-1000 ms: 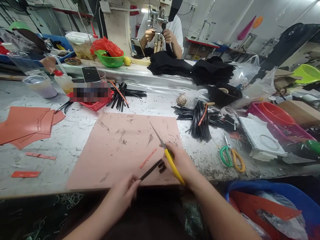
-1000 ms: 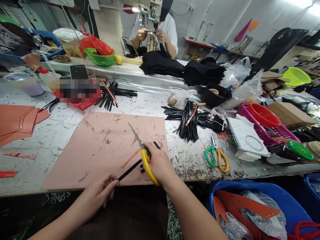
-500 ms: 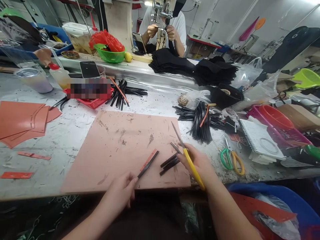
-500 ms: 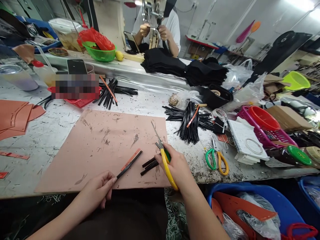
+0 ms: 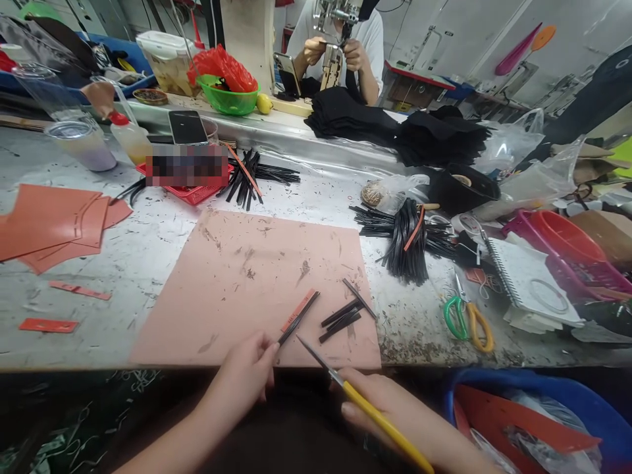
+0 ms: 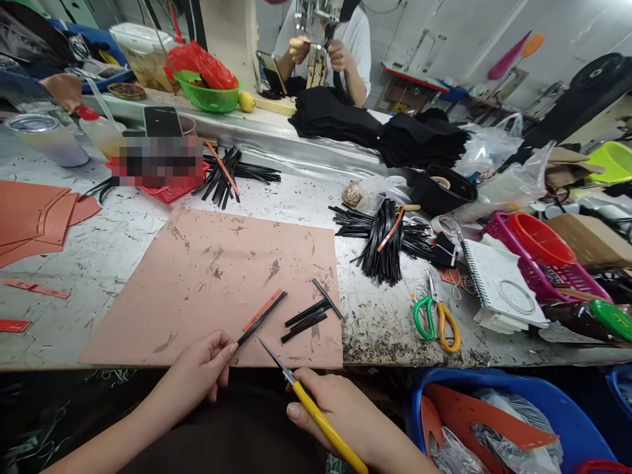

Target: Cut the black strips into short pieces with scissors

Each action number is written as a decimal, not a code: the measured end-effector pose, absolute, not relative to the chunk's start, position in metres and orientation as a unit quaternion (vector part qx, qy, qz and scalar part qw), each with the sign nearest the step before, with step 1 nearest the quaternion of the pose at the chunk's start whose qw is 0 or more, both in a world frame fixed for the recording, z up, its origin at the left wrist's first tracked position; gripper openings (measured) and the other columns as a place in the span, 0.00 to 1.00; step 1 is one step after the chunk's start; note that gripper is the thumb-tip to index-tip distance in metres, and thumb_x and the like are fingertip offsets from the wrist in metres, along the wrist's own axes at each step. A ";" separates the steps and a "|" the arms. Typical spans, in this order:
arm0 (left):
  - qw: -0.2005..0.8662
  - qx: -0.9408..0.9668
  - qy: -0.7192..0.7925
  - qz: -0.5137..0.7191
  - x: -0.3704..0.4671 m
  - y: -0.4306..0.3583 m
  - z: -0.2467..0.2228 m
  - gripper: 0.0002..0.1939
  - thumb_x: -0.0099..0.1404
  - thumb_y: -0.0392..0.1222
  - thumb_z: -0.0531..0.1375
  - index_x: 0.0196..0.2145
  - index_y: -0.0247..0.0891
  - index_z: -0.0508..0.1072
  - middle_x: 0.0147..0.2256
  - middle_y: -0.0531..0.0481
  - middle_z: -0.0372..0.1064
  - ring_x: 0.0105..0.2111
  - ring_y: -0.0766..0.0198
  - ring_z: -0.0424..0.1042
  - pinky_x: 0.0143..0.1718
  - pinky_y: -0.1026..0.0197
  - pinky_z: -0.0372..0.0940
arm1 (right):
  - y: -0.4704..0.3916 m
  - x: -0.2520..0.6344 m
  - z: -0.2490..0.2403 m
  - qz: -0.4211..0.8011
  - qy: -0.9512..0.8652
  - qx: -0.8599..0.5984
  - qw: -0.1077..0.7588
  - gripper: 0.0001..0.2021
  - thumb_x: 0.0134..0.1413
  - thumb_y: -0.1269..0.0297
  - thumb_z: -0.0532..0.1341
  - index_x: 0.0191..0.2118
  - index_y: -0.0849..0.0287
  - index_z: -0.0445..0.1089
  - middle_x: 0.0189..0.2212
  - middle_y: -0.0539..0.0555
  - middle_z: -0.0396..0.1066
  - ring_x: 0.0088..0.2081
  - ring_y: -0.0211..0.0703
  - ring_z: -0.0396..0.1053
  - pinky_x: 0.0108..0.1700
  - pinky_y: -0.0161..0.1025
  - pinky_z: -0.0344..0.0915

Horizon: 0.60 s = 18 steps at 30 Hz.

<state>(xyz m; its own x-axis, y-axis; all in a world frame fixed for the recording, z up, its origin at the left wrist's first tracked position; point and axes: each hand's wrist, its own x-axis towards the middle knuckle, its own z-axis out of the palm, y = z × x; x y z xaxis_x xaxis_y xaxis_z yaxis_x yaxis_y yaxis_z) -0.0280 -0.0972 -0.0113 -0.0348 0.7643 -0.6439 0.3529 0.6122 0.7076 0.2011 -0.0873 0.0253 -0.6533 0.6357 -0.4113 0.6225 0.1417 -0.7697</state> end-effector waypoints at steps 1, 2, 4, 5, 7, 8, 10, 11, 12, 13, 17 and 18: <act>0.567 0.399 0.697 0.181 -0.028 -0.097 -0.011 0.12 0.60 0.49 0.48 0.23 0.40 0.59 0.13 0.61 0.61 0.11 0.70 0.58 0.16 0.67 0.53 | -0.087 0.200 0.023 0.506 -0.757 -0.414 -0.002 0.16 0.57 0.52 0.50 0.41 0.56 0.67 0.31 0.53 0.72 0.31 0.44 0.68 0.34 0.34 0.63; 0.568 0.397 0.699 0.180 -0.028 -0.097 -0.011 0.12 0.60 0.48 0.48 0.23 0.40 0.59 0.13 0.61 0.61 0.11 0.70 0.58 0.16 0.67 0.53 | -0.087 0.199 0.021 0.505 -0.759 -0.411 -0.008 0.15 0.57 0.52 0.50 0.40 0.56 0.67 0.31 0.52 0.72 0.31 0.43 0.68 0.33 0.34 0.62; 0.570 0.393 0.700 0.177 -0.028 -0.096 -0.011 0.12 0.59 0.48 0.49 0.23 0.40 0.59 0.13 0.61 0.61 0.10 0.70 0.58 0.16 0.67 0.53 | -0.087 0.197 0.018 0.502 -0.762 -0.409 -0.008 0.15 0.57 0.53 0.51 0.40 0.56 0.67 0.30 0.52 0.72 0.30 0.43 0.67 0.33 0.34 0.62; 0.571 0.391 0.700 0.177 -0.028 -0.097 -0.011 0.12 0.59 0.49 0.49 0.23 0.41 0.59 0.13 0.61 0.61 0.10 0.70 0.58 0.16 0.67 0.53 | -0.087 0.196 0.017 0.502 -0.763 -0.407 -0.003 0.14 0.57 0.54 0.51 0.40 0.56 0.67 0.30 0.52 0.72 0.30 0.43 0.67 0.33 0.34 0.62; 0.574 0.390 0.698 0.178 -0.028 -0.097 -0.012 0.12 0.60 0.49 0.49 0.23 0.41 0.59 0.13 0.62 0.60 0.10 0.70 0.57 0.15 0.68 0.52 | -0.086 0.195 0.015 0.503 -0.763 -0.406 0.003 0.13 0.57 0.55 0.52 0.40 0.56 0.67 0.31 0.52 0.71 0.30 0.43 0.67 0.33 0.34 0.62; 0.575 0.389 0.697 0.179 -0.027 -0.098 -0.012 0.12 0.60 0.49 0.49 0.23 0.41 0.59 0.13 0.62 0.60 0.10 0.71 0.57 0.15 0.68 0.52 | -0.086 0.194 0.015 0.505 -0.761 -0.406 0.004 0.13 0.56 0.55 0.52 0.41 0.56 0.67 0.31 0.52 0.71 0.30 0.43 0.67 0.33 0.34 0.62; 0.578 0.390 0.694 0.181 -0.027 -0.098 -0.012 0.12 0.60 0.49 0.49 0.24 0.40 0.59 0.13 0.62 0.60 0.10 0.71 0.58 0.15 0.68 0.52 | -0.086 0.192 0.015 0.512 -0.756 -0.408 0.002 0.12 0.56 0.56 0.52 0.41 0.55 0.67 0.31 0.52 0.71 0.30 0.43 0.68 0.32 0.34 0.62; 0.578 0.389 0.694 0.182 -0.027 -0.098 -0.011 0.12 0.60 0.49 0.49 0.23 0.40 0.58 0.13 0.61 0.60 0.10 0.71 0.58 0.15 0.68 0.52 | -0.085 0.191 0.015 0.516 -0.753 -0.409 0.002 0.12 0.56 0.56 0.52 0.41 0.55 0.67 0.31 0.52 0.71 0.30 0.43 0.68 0.32 0.34 0.62; 0.577 0.389 0.694 0.183 -0.027 -0.098 -0.011 0.12 0.60 0.49 0.49 0.23 0.40 0.58 0.13 0.61 0.60 0.10 0.71 0.57 0.15 0.68 0.52 | -0.085 0.190 0.015 0.519 -0.750 -0.409 0.003 0.12 0.56 0.56 0.52 0.41 0.55 0.67 0.31 0.52 0.71 0.31 0.43 0.68 0.32 0.34 0.62; 0.577 0.388 0.695 0.182 -0.027 -0.098 -0.011 0.12 0.60 0.49 0.49 0.24 0.40 0.59 0.13 0.61 0.60 0.10 0.71 0.57 0.15 0.68 0.53 | -0.085 0.189 0.014 0.523 -0.748 -0.409 0.004 0.12 0.56 0.56 0.52 0.41 0.56 0.67 0.31 0.52 0.71 0.31 0.43 0.68 0.33 0.34 0.62; 0.578 0.387 0.695 0.179 -0.028 -0.097 -0.009 0.11 0.60 0.48 0.49 0.24 0.40 0.59 0.13 0.61 0.60 0.10 0.71 0.57 0.15 0.68 0.53 | -0.085 0.186 0.011 0.524 -0.748 -0.408 0.009 0.12 0.57 0.56 0.52 0.39 0.57 0.66 0.32 0.53 0.70 0.33 0.44 0.68 0.34 0.34 0.62; 0.578 0.387 0.696 0.179 -0.027 -0.097 -0.009 0.11 0.59 0.48 0.49 0.23 0.40 0.59 0.13 0.61 0.60 0.10 0.71 0.57 0.15 0.68 0.53 | -0.085 0.185 0.010 0.523 -0.749 -0.408 0.010 0.12 0.57 0.56 0.51 0.38 0.57 0.65 0.32 0.53 0.70 0.33 0.44 0.68 0.35 0.34 0.62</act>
